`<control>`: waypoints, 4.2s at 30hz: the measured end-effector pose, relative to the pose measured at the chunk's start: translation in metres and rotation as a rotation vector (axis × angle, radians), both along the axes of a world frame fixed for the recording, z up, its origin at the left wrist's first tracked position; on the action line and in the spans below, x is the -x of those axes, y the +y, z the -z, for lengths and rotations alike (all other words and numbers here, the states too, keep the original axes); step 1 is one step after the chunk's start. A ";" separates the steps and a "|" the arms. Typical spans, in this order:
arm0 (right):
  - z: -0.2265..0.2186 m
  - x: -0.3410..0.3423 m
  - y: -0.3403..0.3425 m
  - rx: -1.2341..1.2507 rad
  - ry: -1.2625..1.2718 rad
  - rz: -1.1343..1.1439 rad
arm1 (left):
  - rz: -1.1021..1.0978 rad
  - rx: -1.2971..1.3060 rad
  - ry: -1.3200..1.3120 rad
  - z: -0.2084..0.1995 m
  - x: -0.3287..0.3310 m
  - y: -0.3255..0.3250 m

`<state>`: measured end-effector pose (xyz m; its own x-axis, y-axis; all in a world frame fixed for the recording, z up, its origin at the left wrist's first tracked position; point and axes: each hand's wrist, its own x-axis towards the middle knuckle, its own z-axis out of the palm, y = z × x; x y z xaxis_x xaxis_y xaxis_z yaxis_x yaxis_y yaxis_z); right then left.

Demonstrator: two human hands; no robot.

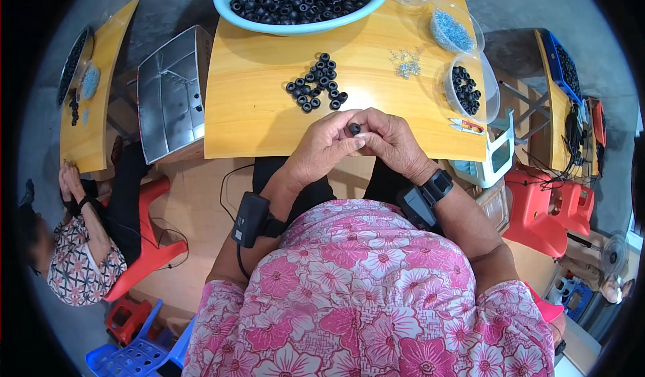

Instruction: The recorder is assembling small black ring-like components with metal pins or inserts at a workbench.

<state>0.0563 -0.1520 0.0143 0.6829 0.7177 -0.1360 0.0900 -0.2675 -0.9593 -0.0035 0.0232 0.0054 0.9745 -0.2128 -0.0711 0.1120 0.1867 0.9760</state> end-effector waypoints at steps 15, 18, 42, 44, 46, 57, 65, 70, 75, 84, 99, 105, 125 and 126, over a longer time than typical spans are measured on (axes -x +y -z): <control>0.008 0.004 0.006 -0.060 -0.049 0.099 | -0.049 -0.110 -0.022 0.001 0.003 -0.006; 0.012 0.003 0.009 -0.079 -0.088 0.111 | -0.064 -0.069 0.022 0.004 0.001 -0.006; -0.061 -0.052 -0.106 0.710 -0.723 0.833 | -0.155 -0.306 -0.158 -0.003 0.010 -0.010; -0.054 -0.051 -0.099 0.714 -0.793 0.828 | -0.183 -0.453 -0.232 -0.011 0.013 -0.009; -0.051 -0.047 -0.088 0.572 -0.917 0.802 | -0.204 -0.504 -0.259 -0.007 0.018 -0.003; -0.001 -0.030 0.032 0.137 -0.335 0.255 | -0.278 -0.546 -0.271 -0.003 0.019 0.008; 0.001 -0.028 0.043 0.290 -0.519 0.211 | -0.267 -0.504 -0.207 -0.009 0.018 0.009; 0.000 -0.022 0.028 0.174 -0.456 0.257 | -0.291 -0.409 -0.139 0.002 0.016 0.007; -0.005 -0.002 0.014 0.078 -0.326 0.276 | -0.427 -0.049 -0.087 0.001 0.014 -0.001; -0.005 0.007 0.002 -0.261 0.297 0.285 | -0.172 0.257 0.154 0.011 0.011 -0.004; 0.006 -0.048 -0.019 0.188 -0.315 0.613 | -0.171 -0.023 0.012 0.013 0.000 0.000; -0.003 -0.053 -0.012 0.406 -0.437 0.617 | -0.190 0.026 0.029 0.013 -0.002 0.000; 0.010 -0.053 -0.017 0.335 -0.730 0.541 | -0.162 0.004 0.011 0.016 -0.002 0.000; 0.010 -0.053 -0.017 0.381 -0.736 0.524 | -0.160 0.008 0.014 0.016 -0.001 0.000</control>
<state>0.1092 -0.1689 0.0043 0.9098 0.2958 0.2913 0.4124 -0.7245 -0.5524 -0.0021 0.0229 -0.0106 0.9950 -0.0554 -0.0835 0.0934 0.2113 0.9729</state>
